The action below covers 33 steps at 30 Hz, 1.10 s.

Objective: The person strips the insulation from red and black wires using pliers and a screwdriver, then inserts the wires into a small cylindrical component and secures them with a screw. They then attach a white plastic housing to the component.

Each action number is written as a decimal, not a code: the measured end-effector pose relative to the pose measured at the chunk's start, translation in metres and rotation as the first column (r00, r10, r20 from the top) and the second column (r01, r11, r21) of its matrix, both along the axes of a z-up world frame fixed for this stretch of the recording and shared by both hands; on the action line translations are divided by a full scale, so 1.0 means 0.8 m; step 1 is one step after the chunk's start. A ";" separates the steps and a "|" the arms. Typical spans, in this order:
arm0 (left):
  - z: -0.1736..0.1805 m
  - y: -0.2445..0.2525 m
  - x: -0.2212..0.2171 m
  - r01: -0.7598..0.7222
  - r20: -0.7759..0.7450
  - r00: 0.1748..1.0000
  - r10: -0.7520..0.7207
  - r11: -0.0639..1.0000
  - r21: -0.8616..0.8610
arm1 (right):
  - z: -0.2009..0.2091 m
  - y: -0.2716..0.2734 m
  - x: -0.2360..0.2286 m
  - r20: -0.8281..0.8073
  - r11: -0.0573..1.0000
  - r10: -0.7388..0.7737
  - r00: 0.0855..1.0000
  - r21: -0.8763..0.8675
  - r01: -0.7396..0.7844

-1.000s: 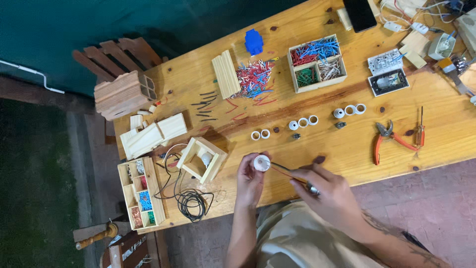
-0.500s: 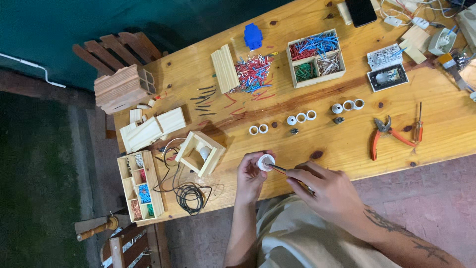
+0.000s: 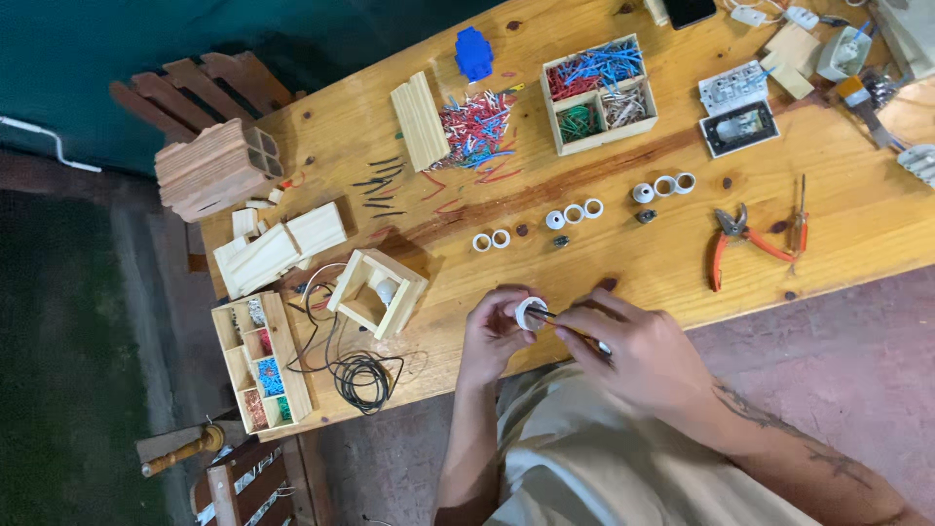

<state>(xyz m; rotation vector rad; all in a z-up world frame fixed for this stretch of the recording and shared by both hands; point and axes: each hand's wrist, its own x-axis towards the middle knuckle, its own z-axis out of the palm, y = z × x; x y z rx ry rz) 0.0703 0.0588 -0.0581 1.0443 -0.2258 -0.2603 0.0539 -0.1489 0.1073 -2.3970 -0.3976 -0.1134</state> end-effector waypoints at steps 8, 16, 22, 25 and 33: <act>0.016 -0.018 0.006 0.017 0.038 0.999 -0.016 1.000 -0.015 | 0.032 -0.018 0.021 -0.113 0.998 0.042 0.993 0.052 -0.037; 0.007 -0.020 0.006 0.017 0.012 1.000 -0.016 0.997 -0.073 | 0.047 -0.016 0.028 -0.119 0.998 0.051 0.992 0.039 -0.046; 0.012 -0.023 0.003 -0.028 -0.004 1.000 0.028 0.997 -0.073 | 0.080 -0.019 0.031 -0.019 0.986 0.105 0.994 -0.126 -0.107; 0.001 -0.023 0.001 -0.051 0.038 0.998 0.052 0.998 -0.041 | 0.075 -0.018 0.029 -0.086 0.986 0.123 0.989 -0.102 -0.131; 0.047 -0.036 -0.007 -0.101 0.061 0.994 0.094 0.988 0.117 | 0.060 -0.012 0.027 -0.112 0.985 0.170 0.979 0.011 -0.170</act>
